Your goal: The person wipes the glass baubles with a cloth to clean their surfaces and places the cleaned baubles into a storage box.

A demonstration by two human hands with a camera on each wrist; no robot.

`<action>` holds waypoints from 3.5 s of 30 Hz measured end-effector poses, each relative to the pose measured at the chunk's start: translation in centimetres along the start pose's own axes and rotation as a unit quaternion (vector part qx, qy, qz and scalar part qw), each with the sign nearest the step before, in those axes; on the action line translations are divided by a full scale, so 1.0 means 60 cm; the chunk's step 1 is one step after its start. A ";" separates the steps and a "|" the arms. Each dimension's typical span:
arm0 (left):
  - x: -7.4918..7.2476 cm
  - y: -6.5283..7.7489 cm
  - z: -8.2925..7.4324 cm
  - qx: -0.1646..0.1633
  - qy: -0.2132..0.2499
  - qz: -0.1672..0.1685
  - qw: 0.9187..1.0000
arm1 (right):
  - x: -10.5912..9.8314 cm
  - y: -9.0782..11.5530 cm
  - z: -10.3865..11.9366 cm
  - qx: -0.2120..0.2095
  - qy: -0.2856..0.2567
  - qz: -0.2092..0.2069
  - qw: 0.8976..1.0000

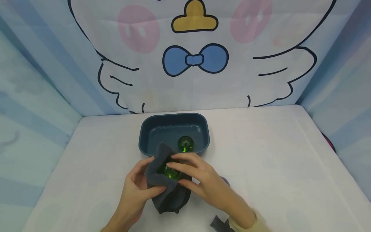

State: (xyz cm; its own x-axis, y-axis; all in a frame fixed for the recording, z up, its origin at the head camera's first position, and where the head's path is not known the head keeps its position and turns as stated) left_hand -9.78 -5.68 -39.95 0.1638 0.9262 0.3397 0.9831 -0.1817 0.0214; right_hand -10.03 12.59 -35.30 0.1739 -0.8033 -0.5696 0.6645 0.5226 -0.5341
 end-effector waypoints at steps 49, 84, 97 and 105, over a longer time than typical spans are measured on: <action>0.005 -0.001 0.001 0.019 -0.008 0.013 1.000 | -0.008 0.001 0.003 0.102 -0.023 -0.028 0.994; 0.010 0.001 -0.002 0.033 -0.022 0.036 0.999 | 0.007 0.009 -0.033 0.282 -0.205 -0.001 0.937; 0.003 -0.001 -0.007 0.038 -0.036 0.015 0.999 | 0.009 0.010 -0.030 0.259 -0.199 -0.072 0.942; 0.012 0.004 -0.009 0.077 -0.042 0.027 0.996 | 0.008 0.011 -0.020 0.270 -0.165 -0.096 0.944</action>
State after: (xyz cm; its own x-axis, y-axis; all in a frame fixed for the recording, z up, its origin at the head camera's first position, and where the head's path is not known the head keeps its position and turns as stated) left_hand -9.48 -5.22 -39.22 0.2172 0.9418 0.2564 0.9723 -0.1857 -0.1417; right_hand -10.39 12.87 -36.66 0.1709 -0.9601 -0.2214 0.9648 0.2086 -0.1601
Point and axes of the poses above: each hand's wrist, its own y-axis away from the middle knuckle, its own x-axis out of the palm, z = x × y, the point moved 6 cm from there along -y, towards the middle knuckle, and after that the axes turned 1 degree about x, right-handed, at the moved point
